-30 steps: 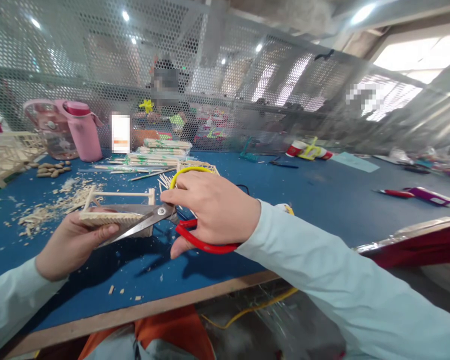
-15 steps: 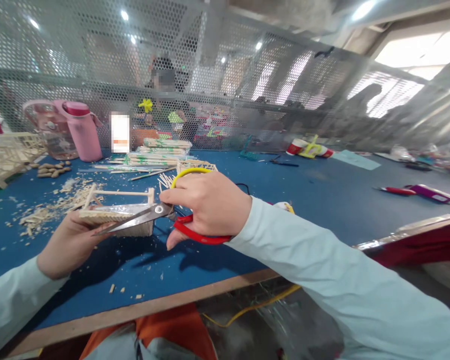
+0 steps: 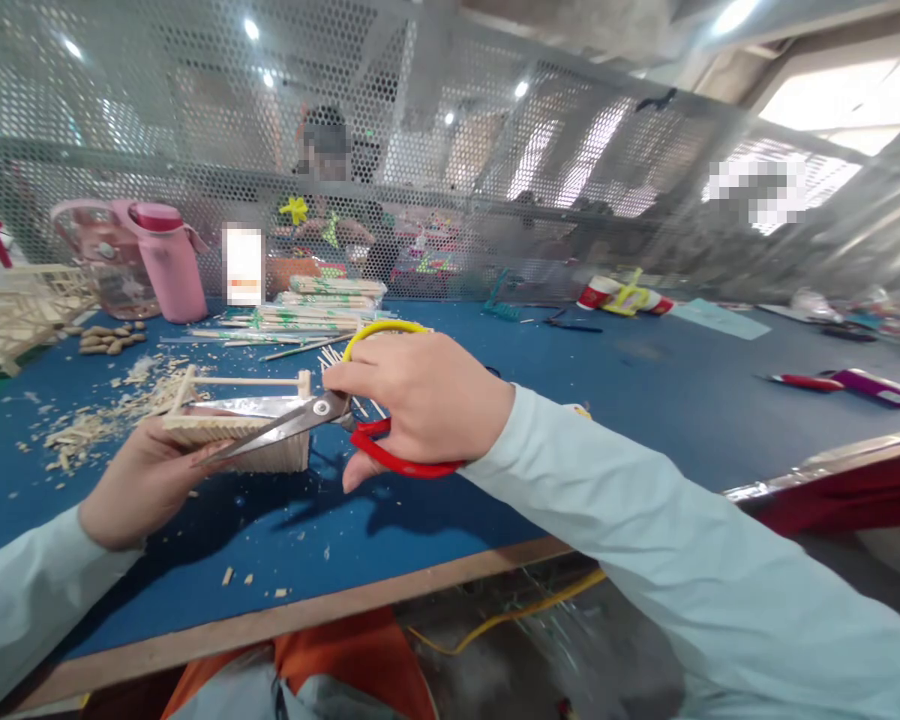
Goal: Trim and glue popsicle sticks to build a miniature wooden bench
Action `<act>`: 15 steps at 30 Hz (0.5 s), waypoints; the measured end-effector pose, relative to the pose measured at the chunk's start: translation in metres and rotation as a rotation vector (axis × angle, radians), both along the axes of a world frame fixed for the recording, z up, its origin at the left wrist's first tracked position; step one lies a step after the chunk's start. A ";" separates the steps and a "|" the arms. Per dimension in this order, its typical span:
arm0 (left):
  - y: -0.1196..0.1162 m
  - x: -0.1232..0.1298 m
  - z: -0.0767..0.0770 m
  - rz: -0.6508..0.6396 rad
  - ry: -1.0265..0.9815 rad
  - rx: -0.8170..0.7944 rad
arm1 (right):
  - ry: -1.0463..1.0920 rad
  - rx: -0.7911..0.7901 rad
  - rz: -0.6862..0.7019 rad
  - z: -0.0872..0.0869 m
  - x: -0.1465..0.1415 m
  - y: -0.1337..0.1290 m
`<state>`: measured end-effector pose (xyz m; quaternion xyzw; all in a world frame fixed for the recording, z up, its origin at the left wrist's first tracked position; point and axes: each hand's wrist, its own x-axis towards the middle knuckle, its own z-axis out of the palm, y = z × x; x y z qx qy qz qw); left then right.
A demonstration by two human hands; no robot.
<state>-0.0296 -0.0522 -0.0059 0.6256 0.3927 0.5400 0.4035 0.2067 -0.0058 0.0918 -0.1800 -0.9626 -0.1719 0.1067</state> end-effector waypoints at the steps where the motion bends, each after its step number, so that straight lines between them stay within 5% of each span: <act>1: 0.000 -0.001 -0.001 0.011 0.001 0.001 | -0.011 0.003 -0.003 0.002 -0.001 -0.001; 15: -0.002 0.004 0.004 -0.024 -0.019 0.004 | 0.004 -0.023 -0.001 0.003 -0.004 -0.003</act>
